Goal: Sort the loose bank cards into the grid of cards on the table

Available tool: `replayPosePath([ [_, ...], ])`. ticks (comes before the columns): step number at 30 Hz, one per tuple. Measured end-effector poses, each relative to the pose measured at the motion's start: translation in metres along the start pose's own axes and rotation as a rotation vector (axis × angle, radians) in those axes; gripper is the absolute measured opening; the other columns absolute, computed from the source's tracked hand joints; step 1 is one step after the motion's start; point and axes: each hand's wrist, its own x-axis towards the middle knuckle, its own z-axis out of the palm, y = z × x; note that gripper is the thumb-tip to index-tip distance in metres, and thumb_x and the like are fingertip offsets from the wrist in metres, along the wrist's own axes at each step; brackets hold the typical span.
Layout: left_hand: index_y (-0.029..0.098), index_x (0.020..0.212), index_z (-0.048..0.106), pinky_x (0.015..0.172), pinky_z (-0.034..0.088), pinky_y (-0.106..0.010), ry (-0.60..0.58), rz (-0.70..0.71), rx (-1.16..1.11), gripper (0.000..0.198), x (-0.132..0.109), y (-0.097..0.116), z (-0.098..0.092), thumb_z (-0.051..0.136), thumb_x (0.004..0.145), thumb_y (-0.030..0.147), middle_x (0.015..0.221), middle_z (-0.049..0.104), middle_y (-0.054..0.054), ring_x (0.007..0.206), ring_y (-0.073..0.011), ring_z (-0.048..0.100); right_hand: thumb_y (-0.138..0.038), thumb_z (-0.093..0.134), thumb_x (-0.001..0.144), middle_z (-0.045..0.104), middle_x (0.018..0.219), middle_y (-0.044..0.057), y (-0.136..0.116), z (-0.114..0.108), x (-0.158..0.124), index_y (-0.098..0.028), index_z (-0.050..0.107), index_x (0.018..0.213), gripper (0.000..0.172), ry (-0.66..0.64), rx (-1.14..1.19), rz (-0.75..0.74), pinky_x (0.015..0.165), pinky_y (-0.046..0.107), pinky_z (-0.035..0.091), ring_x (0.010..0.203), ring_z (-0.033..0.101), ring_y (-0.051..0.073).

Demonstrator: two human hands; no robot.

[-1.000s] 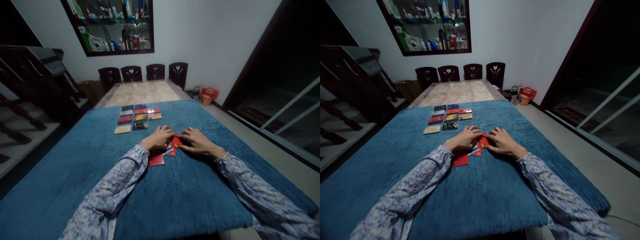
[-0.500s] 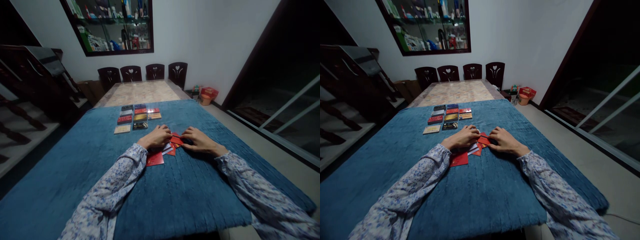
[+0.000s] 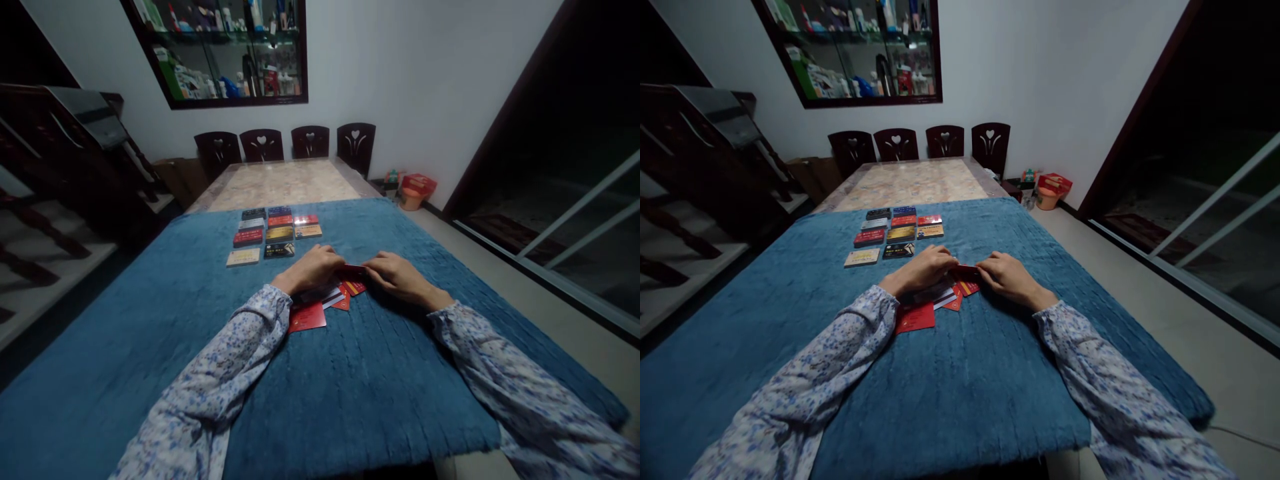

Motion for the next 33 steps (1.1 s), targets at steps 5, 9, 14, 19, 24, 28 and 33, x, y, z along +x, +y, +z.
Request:
replayPosePath([
  [5, 0.018, 0.104, 0.074, 0.087, 0.048, -0.032, 0.064, -0.019, -0.002, 0.033, 0.001, -0.007, 0.008, 0.05, 0.09, 0.001, 0.097, 0.072, -0.008, 0.094, -0.0197, 0.064, -0.026, 0.043, 0.1, 0.072, 0.091, 0.013, 0.004, 0.008, 0.001, -0.017, 0.074, 0.11, 0.033, 0.048, -0.043, 0.054, 0.077, 0.035, 0.048, 0.083, 0.062, 0.023],
  [9, 0.017, 0.102, 0.073, 0.084, 0.049, -0.032, 0.078, -0.028, 0.006, 0.033, 0.001, -0.009, 0.012, 0.049, 0.088, 0.0, 0.094, 0.072, -0.009, 0.091, -0.0201, 0.063, -0.025, 0.047, 0.098, 0.071, 0.089, 0.012, 0.008, 0.014, 0.001, -0.017, 0.073, 0.105, 0.028, 0.062, -0.043, 0.086, 0.075, 0.034, 0.047, 0.081, 0.062, 0.022],
  [14, 0.016, 0.107, 0.072, 0.084, 0.05, -0.034, 0.098, -0.038, 0.018, 0.032, 0.0, -0.009, 0.015, 0.049, 0.089, 0.002, 0.094, 0.071, -0.01, 0.092, -0.0214, 0.063, -0.024, 0.05, 0.096, 0.07, 0.09, 0.011, 0.009, 0.017, 0.002, -0.018, 0.072, 0.105, 0.024, 0.07, -0.003, 0.117, 0.075, 0.033, 0.047, 0.08, 0.061, 0.021],
  [19, 0.014, 0.105, 0.072, 0.085, 0.051, -0.034, 0.091, -0.055, 0.018, 0.031, 0.0, -0.01, 0.018, 0.049, 0.088, 0.001, 0.096, 0.071, -0.011, 0.093, -0.0217, 0.064, -0.024, 0.052, 0.095, 0.069, 0.087, 0.009, 0.009, 0.019, 0.001, -0.018, 0.071, 0.104, 0.021, 0.073, 0.009, 0.127, 0.073, 0.032, 0.045, 0.079, 0.06, 0.021],
  [24, 0.015, 0.105, 0.072, 0.086, 0.053, -0.034, 0.11, -0.07, -0.018, 0.033, -0.001, -0.012, 0.02, 0.05, 0.086, 0.0, 0.095, 0.07, -0.011, 0.093, -0.0211, 0.065, -0.023, 0.055, 0.093, 0.069, 0.084, 0.009, 0.013, 0.023, 0.002, -0.018, 0.07, 0.094, 0.016, 0.051, 0.0, 0.126, 0.074, 0.032, 0.044, 0.081, 0.059, 0.022],
  [28, 0.016, 0.108, 0.072, 0.087, 0.054, -0.032, 0.114, -0.105, -0.053, 0.035, -0.001, -0.015, 0.02, 0.051, 0.085, 0.0, 0.098, 0.069, -0.01, 0.094, -0.0206, 0.066, -0.023, 0.054, 0.093, 0.072, 0.089, 0.009, 0.015, 0.024, 0.004, -0.019, 0.071, 0.094, 0.018, 0.068, 0.052, 0.11, 0.08, 0.036, 0.046, 0.084, 0.058, 0.023],
  [33, 0.016, 0.108, 0.072, 0.088, 0.054, -0.03, 0.106, -0.163, -0.101, 0.031, -0.004, -0.02, 0.02, 0.054, 0.087, 0.004, 0.101, 0.067, -0.01, 0.095, -0.0202, 0.066, -0.025, 0.054, 0.092, 0.071, 0.088, 0.008, 0.01, 0.024, 0.008, -0.02, 0.07, 0.091, 0.016, 0.173, 0.134, 0.123, 0.08, 0.037, 0.049, 0.087, 0.06, 0.024],
])
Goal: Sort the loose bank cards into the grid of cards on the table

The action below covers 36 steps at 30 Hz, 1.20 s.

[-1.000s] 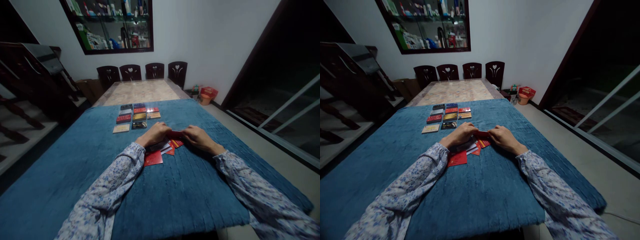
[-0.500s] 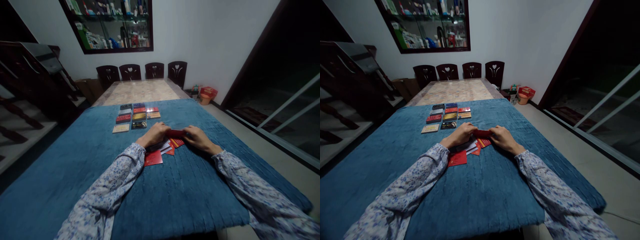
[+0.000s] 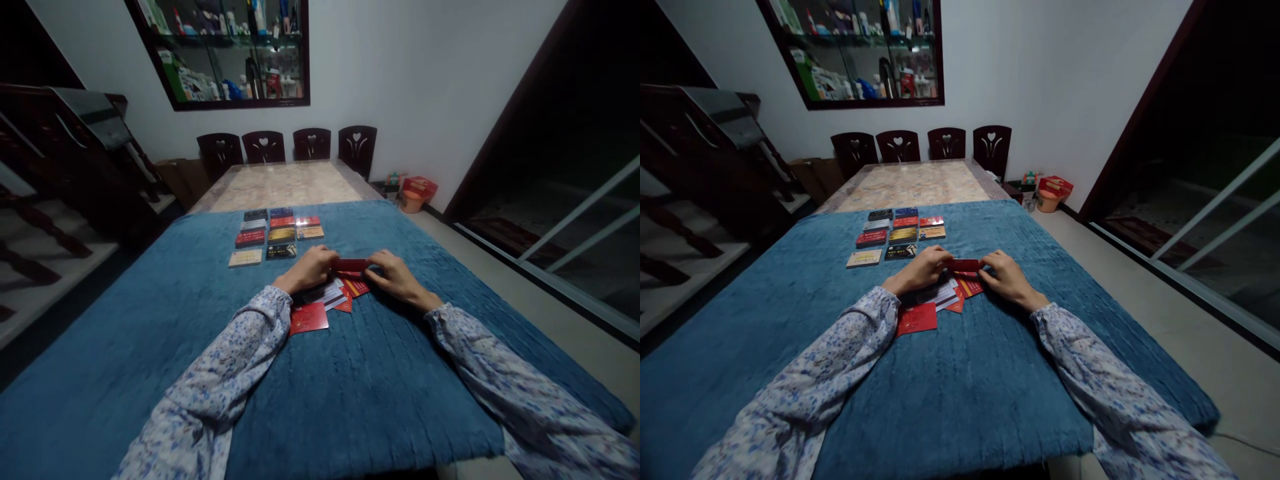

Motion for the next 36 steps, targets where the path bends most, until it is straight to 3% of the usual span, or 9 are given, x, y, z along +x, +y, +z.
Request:
replayPosePath([
  [9, 0.014, 0.106, 0.075, 0.089, 0.053, -0.032, 0.033, -0.013, -0.089, 0.025, -0.007, -0.004, -0.007, 0.056, 0.091, 0.007, 0.098, 0.071, -0.01, 0.098, -0.0213, 0.066, -0.032, 0.052, 0.097, 0.071, 0.096, 0.009, -0.012, -0.004, 0.022, -0.022, 0.069, 0.099, 0.02, 0.103, 0.027, -0.012, 0.083, 0.037, 0.051, 0.089, 0.066, 0.024],
  [13, 0.016, 0.106, 0.076, 0.088, 0.054, -0.032, 0.073, -0.039, -0.13, 0.026, -0.009, -0.006, -0.011, 0.058, 0.089, 0.007, 0.098, 0.073, -0.008, 0.097, -0.0208, 0.066, -0.028, 0.049, 0.097, 0.072, 0.096, 0.009, -0.02, -0.003, 0.04, -0.02, 0.068, 0.102, 0.02, 0.086, 0.043, -0.072, 0.082, 0.035, 0.05, 0.087, 0.065, 0.023],
  [18, 0.015, 0.096, 0.076, 0.084, 0.054, -0.032, 0.159, -0.077, -0.137, 0.02, -0.017, -0.011, -0.016, 0.062, 0.084, 0.007, 0.092, 0.073, -0.007, 0.091, -0.0204, 0.066, -0.023, 0.053, 0.098, 0.072, 0.095, 0.011, -0.034, 0.0, 0.061, -0.018, 0.069, 0.103, 0.018, 0.129, -0.128, -0.206, 0.079, 0.033, 0.043, 0.086, 0.062, 0.023],
  [27, 0.017, 0.097, 0.074, 0.089, 0.056, -0.035, 0.343, -0.107, -0.201, 0.011, -0.043, -0.013, -0.024, 0.065, 0.09, 0.016, 0.097, 0.076, -0.005, 0.09, -0.0185, 0.069, -0.018, 0.052, 0.101, 0.074, 0.09, 0.009, -0.054, 0.009, 0.078, -0.018, 0.069, 0.111, 0.02, 0.086, -0.366, -0.439, 0.074, 0.033, 0.029, 0.089, 0.052, 0.023],
  [36, 0.017, 0.095, 0.07, 0.082, 0.055, -0.034, 0.389, -0.119, -0.1, 0.012, -0.05, -0.007, -0.021, 0.062, 0.089, 0.01, 0.091, 0.072, -0.005, 0.086, -0.0192, 0.067, -0.023, 0.053, 0.102, 0.076, 0.099, 0.011, -0.068, 0.023, 0.083, -0.017, 0.069, 0.114, 0.021, 0.059, -0.272, -0.442, 0.078, 0.033, 0.032, 0.092, 0.055, 0.022],
])
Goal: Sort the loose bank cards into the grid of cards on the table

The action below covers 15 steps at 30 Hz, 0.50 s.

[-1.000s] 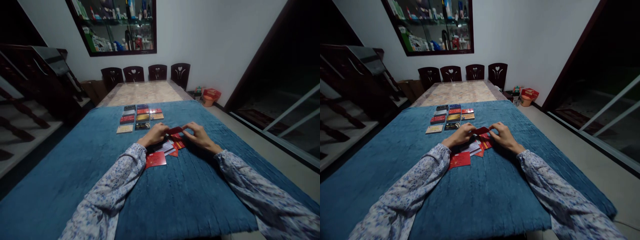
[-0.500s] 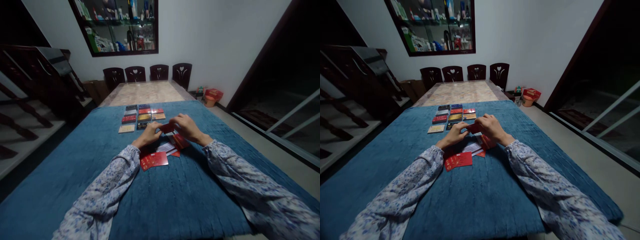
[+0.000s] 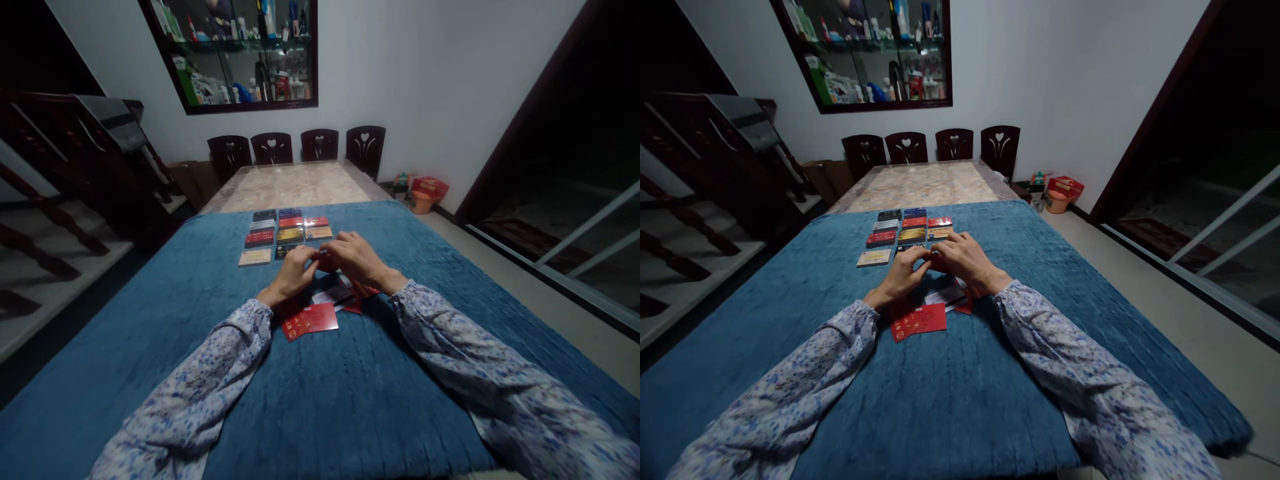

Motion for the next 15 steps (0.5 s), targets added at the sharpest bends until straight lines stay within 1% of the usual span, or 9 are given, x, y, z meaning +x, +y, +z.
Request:
replayPosePath([
  [3, 0.017, 0.092, 0.069, 0.081, 0.055, -0.033, -0.018, 0.015, 0.016, 0.01, -0.004, -0.003, -0.004, 0.062, 0.089, 0.01, 0.089, 0.07, -0.005, 0.084, -0.0187, 0.066, -0.021, 0.056, 0.099, 0.077, 0.096, 0.009, 0.001, 0.007, -0.004, -0.019, 0.07, 0.112, 0.019, -0.001, 0.02, 0.045, 0.078, 0.033, 0.033, 0.092, 0.055, 0.023],
  [8, 0.016, 0.091, 0.067, 0.082, 0.055, -0.034, -0.055, 0.016, 0.059, 0.011, -0.013, -0.015, -0.009, 0.061, 0.087, 0.009, 0.09, 0.066, -0.005, 0.085, -0.0189, 0.065, -0.016, 0.057, 0.097, 0.075, 0.092, 0.008, 0.007, 0.014, -0.018, -0.02, 0.072, 0.105, 0.017, -0.029, 0.064, 0.079, 0.077, 0.033, 0.032, 0.09, 0.055, 0.022],
  [11, 0.016, 0.1, 0.068, 0.084, 0.056, -0.036, -0.076, 0.008, 0.077, 0.018, -0.019, -0.02, -0.011, 0.061, 0.086, 0.009, 0.095, 0.067, -0.007, 0.089, -0.0203, 0.065, -0.018, 0.056, 0.097, 0.075, 0.092, 0.008, 0.01, 0.019, -0.023, -0.019, 0.072, 0.103, 0.017, -0.033, 0.09, 0.101, 0.076, 0.033, 0.031, 0.09, 0.054, 0.022],
  [15, 0.017, 0.112, 0.069, 0.088, 0.056, -0.038, -0.087, 0.035, 0.093, 0.03, -0.024, -0.022, -0.013, 0.06, 0.086, 0.007, 0.103, 0.069, -0.009, 0.095, -0.022, 0.066, -0.02, 0.054, 0.099, 0.074, 0.091, 0.008, 0.011, 0.026, -0.025, -0.02, 0.072, 0.102, 0.018, -0.023, 0.106, 0.099, 0.077, 0.033, 0.031, 0.089, 0.052, 0.022],
])
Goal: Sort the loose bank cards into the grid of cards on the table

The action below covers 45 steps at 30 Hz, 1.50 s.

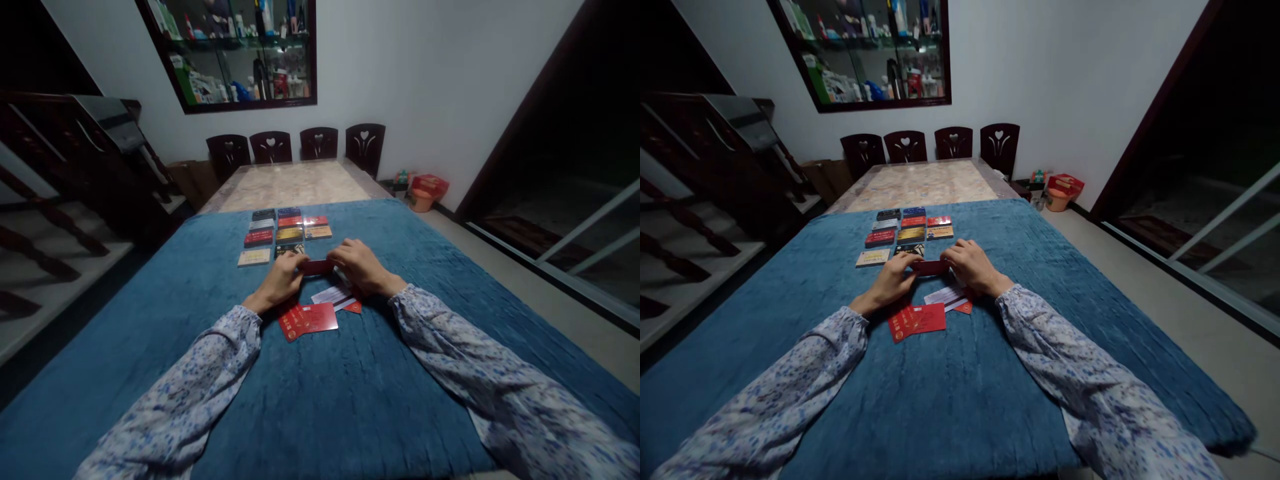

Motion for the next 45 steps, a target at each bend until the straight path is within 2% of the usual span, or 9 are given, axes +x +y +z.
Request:
replayPosePath([
  [4, 0.018, 0.119, 0.068, 0.089, 0.056, -0.038, -0.016, 0.041, 0.056, 0.037, -0.002, -0.001, -0.002, 0.059, 0.085, 0.005, 0.105, 0.07, -0.01, 0.097, -0.0229, 0.066, -0.021, 0.053, 0.1, 0.074, 0.092, 0.009, -0.001, 0.004, 0.0, -0.019, 0.071, 0.104, 0.018, 0.025, -0.01, -0.004, 0.076, 0.033, 0.031, 0.088, 0.051, 0.022],
  [8, 0.017, 0.124, 0.064, 0.087, 0.056, -0.037, 0.002, 0.023, 0.103, 0.042, -0.004, -0.002, -0.001, 0.059, 0.085, 0.004, 0.103, 0.07, -0.01, 0.092, -0.0221, 0.065, -0.019, 0.053, 0.099, 0.072, 0.091, 0.01, -0.003, 0.005, -0.001, -0.019, 0.07, 0.106, 0.018, 0.048, -0.057, -0.007, 0.074, 0.034, 0.03, 0.086, 0.05, 0.023],
  [18, 0.018, 0.106, 0.066, 0.081, 0.053, -0.037, -0.025, -0.039, 0.222, 0.025, -0.004, 0.0, 0.0, 0.051, 0.088, 0.009, 0.092, 0.069, -0.009, 0.086, -0.024, 0.064, -0.016, 0.051, 0.099, 0.072, 0.092, 0.01, -0.017, -0.001, -0.002, -0.018, 0.071, 0.112, 0.024, -0.026, -0.133, 0.035, 0.075, 0.034, 0.031, 0.087, 0.051, 0.023],
  [25, 0.017, 0.114, 0.064, 0.08, 0.052, -0.038, -0.091, -0.111, 0.271, 0.03, -0.004, 0.005, 0.001, 0.05, 0.088, 0.009, 0.091, 0.068, -0.011, 0.085, -0.0265, 0.064, -0.017, 0.058, 0.095, 0.074, 0.095, 0.011, -0.024, 0.0, -0.002, -0.017, 0.069, 0.12, 0.027, -0.071, -0.178, 0.097, 0.075, 0.036, 0.032, 0.091, 0.054, 0.026],
  [37, 0.014, 0.135, 0.053, 0.089, 0.052, -0.043, -0.143, -0.13, 0.284, 0.047, -0.005, 0.001, 0.008, 0.051, 0.088, 0.01, 0.118, 0.07, -0.017, 0.101, -0.0287, 0.066, -0.02, 0.056, 0.095, 0.073, 0.107, 0.016, -0.029, 0.005, -0.001, -0.011, 0.059, 0.135, 0.041, -0.142, -0.189, 0.128, 0.08, 0.037, 0.034, 0.1, 0.056, 0.027],
  [45, 0.015, 0.137, 0.051, 0.095, 0.05, -0.047, -0.116, -0.147, 0.239, 0.051, -0.006, 0.0, 0.008, 0.057, 0.086, 0.016, 0.122, 0.068, -0.017, 0.111, -0.031, 0.063, -0.019, 0.057, 0.094, 0.071, 0.108, 0.016, -0.028, 0.004, -0.001, -0.011, 0.059, 0.136, 0.043, -0.117, -0.204, 0.12, 0.081, 0.037, 0.034, 0.101, 0.055, 0.028],
])
